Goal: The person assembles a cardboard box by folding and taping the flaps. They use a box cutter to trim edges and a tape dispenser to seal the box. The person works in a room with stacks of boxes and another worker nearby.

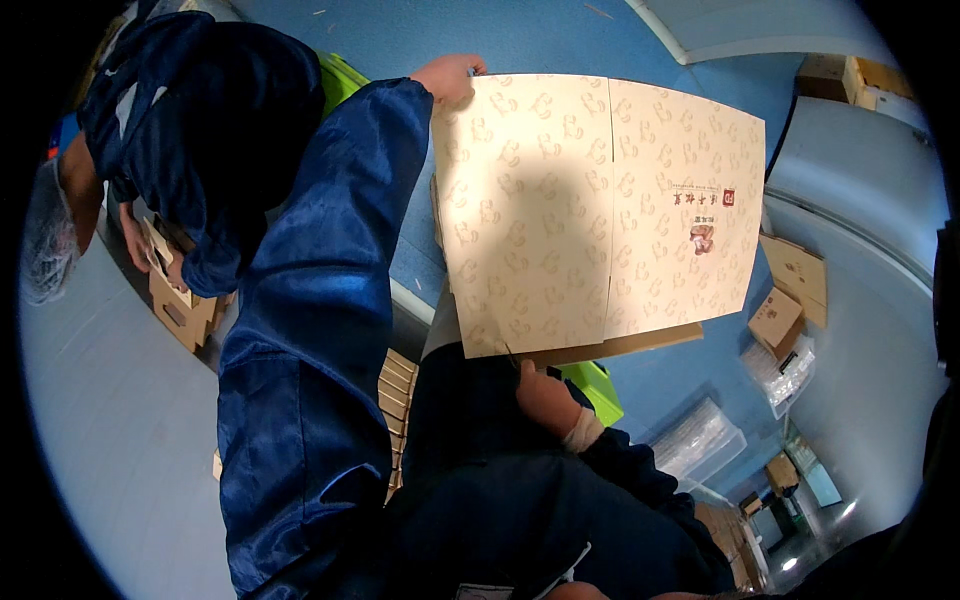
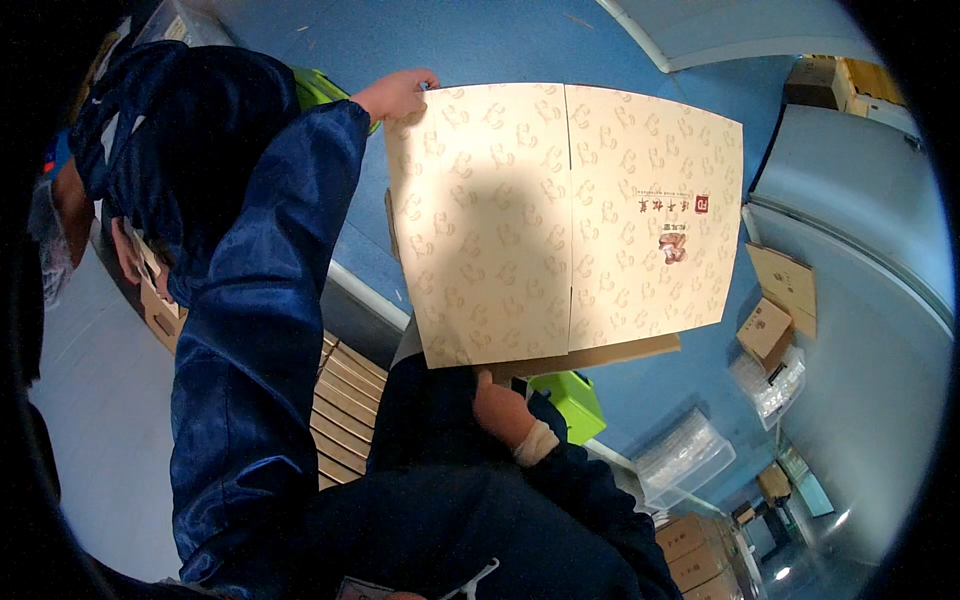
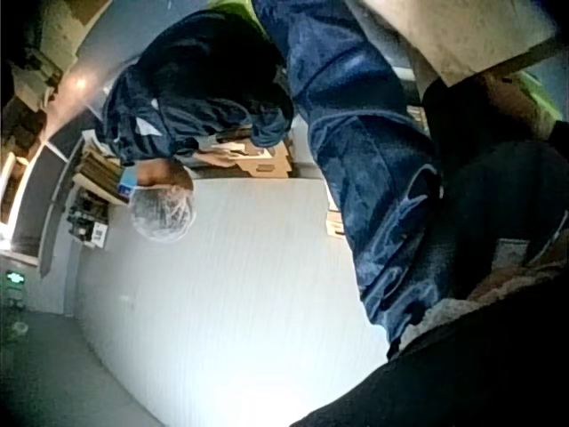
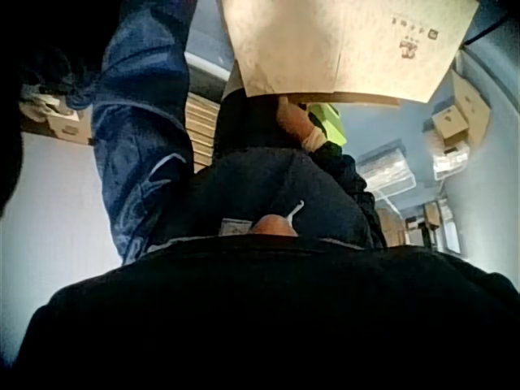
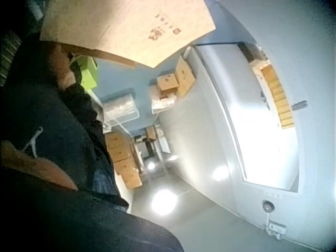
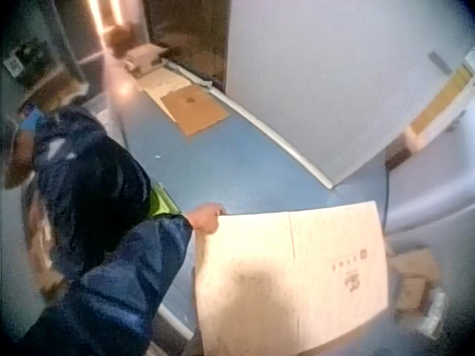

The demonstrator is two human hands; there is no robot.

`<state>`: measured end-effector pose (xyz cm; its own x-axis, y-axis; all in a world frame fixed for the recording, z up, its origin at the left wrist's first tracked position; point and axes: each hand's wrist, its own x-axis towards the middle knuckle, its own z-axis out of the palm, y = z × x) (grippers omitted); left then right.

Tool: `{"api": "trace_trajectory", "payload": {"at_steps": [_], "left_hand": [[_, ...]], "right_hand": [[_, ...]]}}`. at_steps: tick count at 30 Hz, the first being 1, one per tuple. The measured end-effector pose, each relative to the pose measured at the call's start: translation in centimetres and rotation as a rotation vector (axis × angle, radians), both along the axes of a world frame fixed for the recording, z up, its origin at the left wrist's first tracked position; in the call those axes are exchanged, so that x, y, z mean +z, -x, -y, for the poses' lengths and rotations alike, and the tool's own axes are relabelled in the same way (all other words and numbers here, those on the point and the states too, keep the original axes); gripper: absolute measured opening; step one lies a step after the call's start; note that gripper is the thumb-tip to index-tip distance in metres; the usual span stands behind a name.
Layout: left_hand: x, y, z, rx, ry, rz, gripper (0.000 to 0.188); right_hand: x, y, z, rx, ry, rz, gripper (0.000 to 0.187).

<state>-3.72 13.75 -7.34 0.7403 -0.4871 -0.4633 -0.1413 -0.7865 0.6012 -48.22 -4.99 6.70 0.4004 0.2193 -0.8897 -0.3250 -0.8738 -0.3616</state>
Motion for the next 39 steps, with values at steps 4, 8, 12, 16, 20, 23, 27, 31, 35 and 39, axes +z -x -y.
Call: {"api": "trace_trajectory", "payload": {"at_steps": [4, 8, 12, 16, 20, 23, 27, 31, 35, 39], "left_hand": [[1.2, 0.3, -0.1, -0.057, -0.021, 0.109, 0.04], [-0.2, 0.6, -0.9, 0.014, 0.028, 0.036, 0.038], [1.8, 0.6, 0.4, 0.011, 0.033, -0.013, 0.037], [0.4, 0.9, -0.7, 0.022, 0.033, 0.007, 0.036], [1.5, 1.4, -0.6, 0.102, 0.036, -0.02, 0.046], [2.0, 2.8, -0.3, 0.088, -0.008, 0.204, 0.054], [4.4, 7.8, 1.3, 0.337, 0.141, 0.525, 0.055], [6.2, 15.9, 2.7, 0.644, 0.372, 0.565, 0.048], [8.3, 28.4, 8.5, 1.1, 0.709, 0.107, 0.032], [11.7, 38.0, 16.2, 1.138, 1.122, -0.4, 0.03]], "right_hand": [[-1.8, 6.7, 2.7, 0.078, -0.124, -0.086, 0.023], [1.8, 1.0, 3.0, 0.02, -0.084, -0.122, 0.026], [3.8, -2.9, 3.4, -0.027, -0.174, 0.06, 0.03], [3.4, -7.5, 3.6, -0.319, -0.209, 0.213, 0.035], [3.2, -11.3, 4.1, -0.539, -0.197, 0.138, 0.038], [3.2, -12.0, 4.8, -0.545, -0.209, 0.151, 0.036], [3.2, -13.2, 6.0, -0.562, -0.231, 0.113, 0.034], [1.0, -14.2, 7.9, -0.567, -0.252, 0.102, 0.031], [1.3, -15.2, 9.3, -0.611, -0.417, 0.179, 0.02], [4.2, -15.4, 11.2, -0.531, -0.65, 0.213, 0.016]]}}
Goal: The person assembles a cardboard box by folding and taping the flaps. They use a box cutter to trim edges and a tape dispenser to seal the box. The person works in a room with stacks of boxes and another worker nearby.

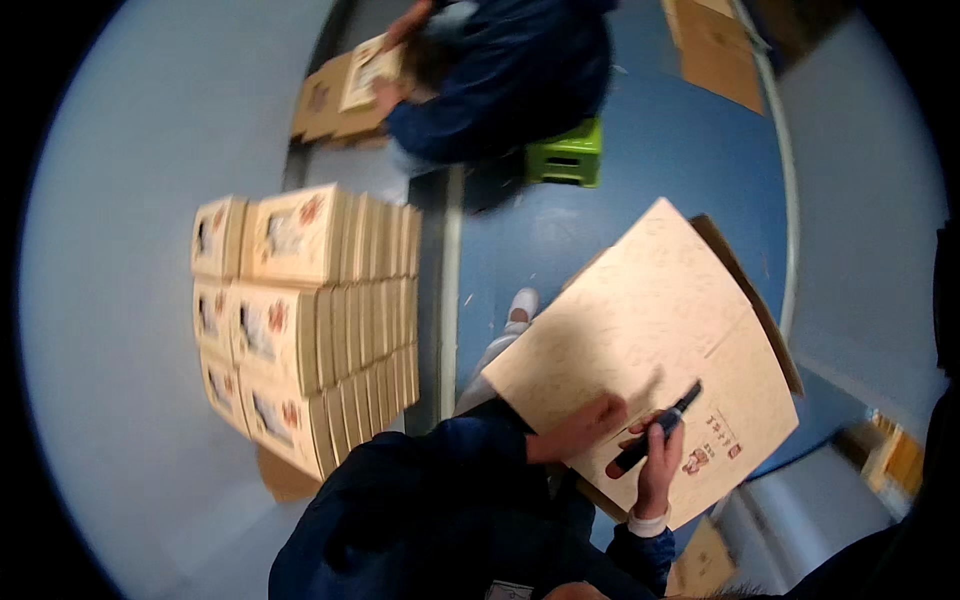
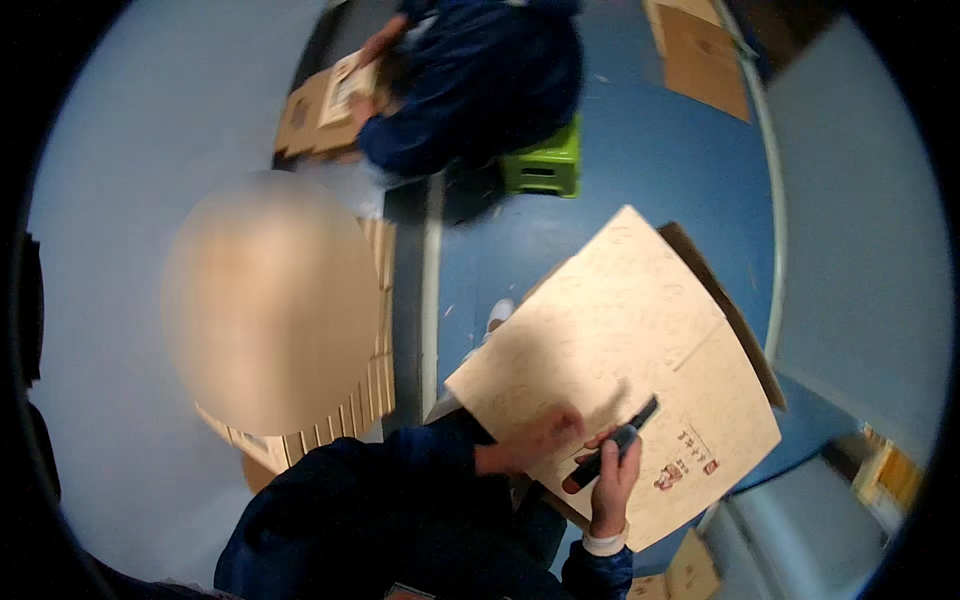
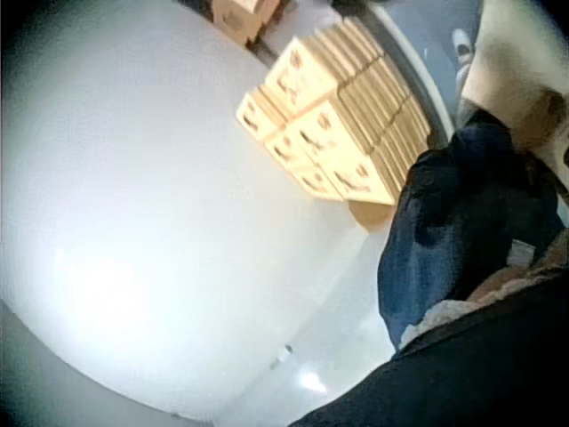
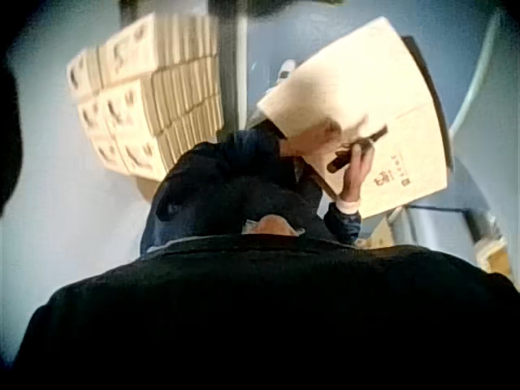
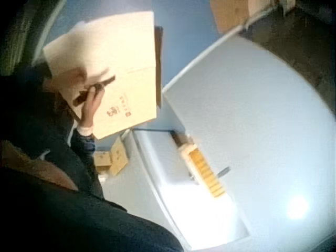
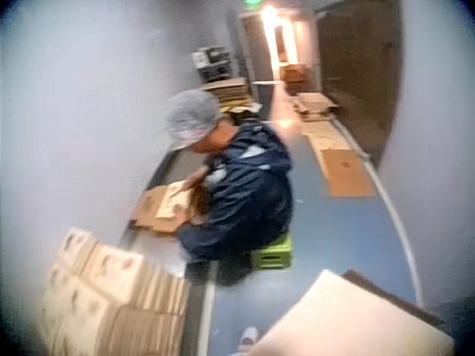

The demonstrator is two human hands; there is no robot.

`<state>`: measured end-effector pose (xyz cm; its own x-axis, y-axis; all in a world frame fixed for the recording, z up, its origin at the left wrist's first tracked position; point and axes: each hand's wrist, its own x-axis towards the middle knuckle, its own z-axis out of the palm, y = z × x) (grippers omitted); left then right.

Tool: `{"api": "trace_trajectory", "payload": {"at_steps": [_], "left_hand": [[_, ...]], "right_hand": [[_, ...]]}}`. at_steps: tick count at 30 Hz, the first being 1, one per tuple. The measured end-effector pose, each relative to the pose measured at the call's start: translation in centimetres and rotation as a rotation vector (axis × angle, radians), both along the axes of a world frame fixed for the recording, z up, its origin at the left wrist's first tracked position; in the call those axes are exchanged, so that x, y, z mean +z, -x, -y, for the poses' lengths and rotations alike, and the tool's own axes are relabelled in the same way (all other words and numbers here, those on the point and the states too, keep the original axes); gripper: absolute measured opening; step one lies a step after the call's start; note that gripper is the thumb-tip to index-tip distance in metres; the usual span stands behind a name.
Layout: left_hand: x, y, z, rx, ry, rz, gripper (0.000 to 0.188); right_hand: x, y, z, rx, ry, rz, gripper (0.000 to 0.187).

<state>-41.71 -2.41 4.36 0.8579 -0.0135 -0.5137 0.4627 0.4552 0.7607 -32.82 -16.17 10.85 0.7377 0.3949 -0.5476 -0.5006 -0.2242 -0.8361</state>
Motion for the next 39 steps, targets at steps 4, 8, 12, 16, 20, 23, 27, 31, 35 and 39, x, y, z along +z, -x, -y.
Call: {"api": "trace_trajectory", "payload": {"at_steps": [4, 8, 12, 16, 20, 23, 27, 31, 35, 39], "left_hand": [[3.1, 5.6, 4.5, -0.046, 0.379, 0.101, 0.037], [3.0, 11.3, 6.0, 0.095, 0.355, 0.05, 0.047], [7.0, 16.7, 3.9, 0.366, 0.156, 0.013, 0.048], [5.4, 23.9, 6.9, 0.429, -0.124, -0.087, 0.058], [2.4, 30.9, 12.4, 0.812, -0.081, -0.224, 0.044], [-4.5, 37.7, 17.4, 1.108, 0.193, -0.345, 0.036], [-14.7, 48.2, 22.3, 1.166, -0.088, -0.883, 0.037], [-22.7, 56.4, 21.1, 1.109, -0.168, -0.88, 0.041], [-29.4, 69.5, 20.1, 0.387, -0.919, -0.773, 0.031], [-33.9, 67.3, 11.7, 0.59, -0.778, -0.687, 0.027]], "right_hand": [[0.8, 1.9, 0.8, 0.151, -0.056, 0.08, 0.019], [2.5, 5.5, -1.9, 0.459, -0.112, -0.005, 0.019], [3.6, 10.2, -4.4, 0.974, -0.074, 0.105, 0.016], [3.4, 15.4, -5.9, 1.403, -0.187, 0.179, 0.033], [1.7, 20.7, -5.2, 1.485, -0.191, 0.33, 0.036], [-1.2, 22.8, -3.1, 1.587, -0.089, 0.336, 0.036], [-1.8, 27.2, -0.7, 1.707, -0.002, 0.329, 0.029], [-2.9, 31.1, 1.1, 1.746, 0.001, 0.448, 0.024], [-4.3, 33.4, 2.9, 1.822, 0.023, 0.379, 0.03], [-4.5, 32.7, 2.3, 1.954, 0.203, 0.416, 0.038]]}}
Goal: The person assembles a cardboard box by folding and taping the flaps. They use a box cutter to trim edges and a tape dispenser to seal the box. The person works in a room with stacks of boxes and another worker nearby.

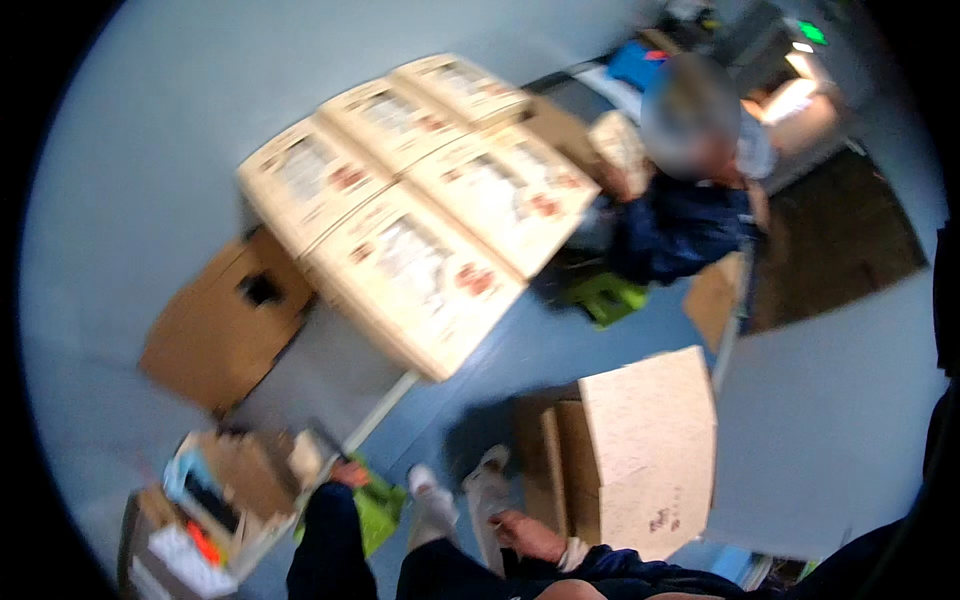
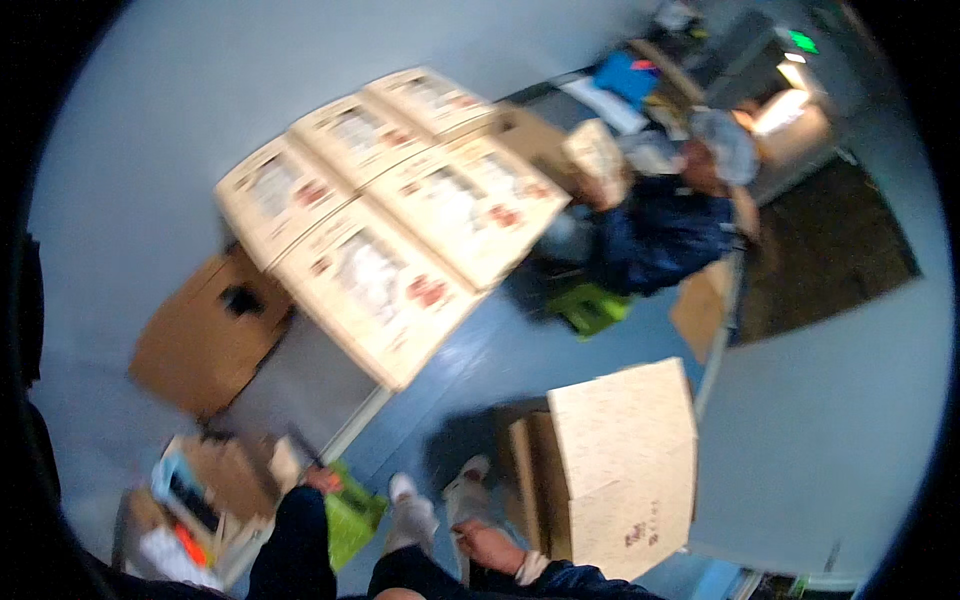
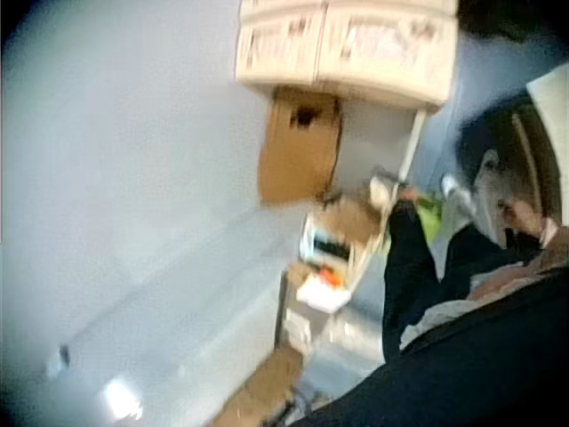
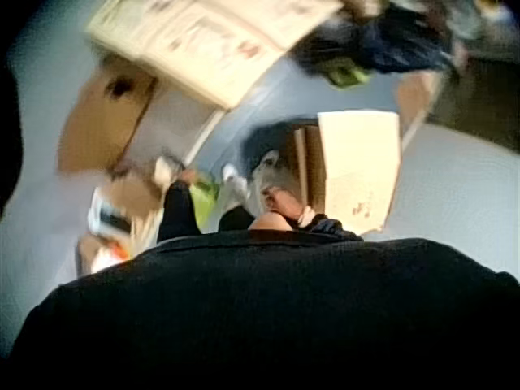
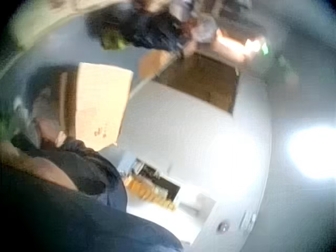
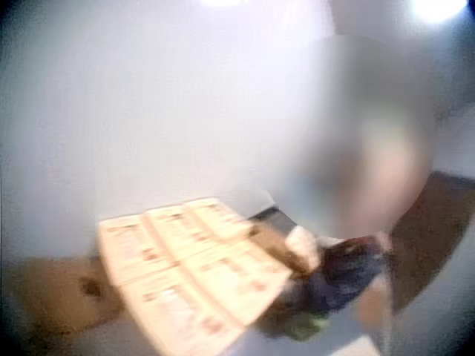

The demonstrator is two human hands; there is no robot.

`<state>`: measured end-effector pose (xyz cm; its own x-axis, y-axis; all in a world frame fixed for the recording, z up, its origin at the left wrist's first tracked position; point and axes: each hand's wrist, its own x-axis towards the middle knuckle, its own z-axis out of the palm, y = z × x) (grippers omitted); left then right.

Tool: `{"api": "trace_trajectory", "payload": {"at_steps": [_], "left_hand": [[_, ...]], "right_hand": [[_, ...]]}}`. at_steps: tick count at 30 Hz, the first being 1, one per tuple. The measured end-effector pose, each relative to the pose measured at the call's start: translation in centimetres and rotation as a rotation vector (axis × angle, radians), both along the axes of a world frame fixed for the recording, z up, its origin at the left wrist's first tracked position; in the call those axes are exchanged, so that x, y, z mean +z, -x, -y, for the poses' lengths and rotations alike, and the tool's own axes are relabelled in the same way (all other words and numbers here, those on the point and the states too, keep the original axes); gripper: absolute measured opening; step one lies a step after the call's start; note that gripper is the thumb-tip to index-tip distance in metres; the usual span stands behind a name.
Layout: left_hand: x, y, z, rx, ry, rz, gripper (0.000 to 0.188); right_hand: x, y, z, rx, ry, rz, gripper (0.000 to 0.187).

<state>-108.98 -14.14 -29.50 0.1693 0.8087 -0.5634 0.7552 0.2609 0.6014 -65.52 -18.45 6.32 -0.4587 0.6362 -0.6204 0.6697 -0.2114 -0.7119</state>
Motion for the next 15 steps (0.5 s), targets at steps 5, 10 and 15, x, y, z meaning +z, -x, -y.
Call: {"api": "trace_trajectory", "payload": {"at_steps": [5, 10, 15], "left_hand": [[4.4, -0.8, -5.0, 1.099, 0.474, 0.544, 0.033], [2.9, 4.3, -6.0, 1.231, 0.426, 0.64, 0.031], [1.0, 4.9, -7.4, 0.949, 0.333, 0.524, 0.031]], "right_hand": [[-1.4, 0.5, 1.6, -0.12, 0.039, -0.052, 0.035], [-4.5, 1.5, 1.0, -0.079, -0.004, -0.069, 0.034], [-4.6, 1.1, 1.3, -0.085, 0.021, -0.017, 0.034]]}}
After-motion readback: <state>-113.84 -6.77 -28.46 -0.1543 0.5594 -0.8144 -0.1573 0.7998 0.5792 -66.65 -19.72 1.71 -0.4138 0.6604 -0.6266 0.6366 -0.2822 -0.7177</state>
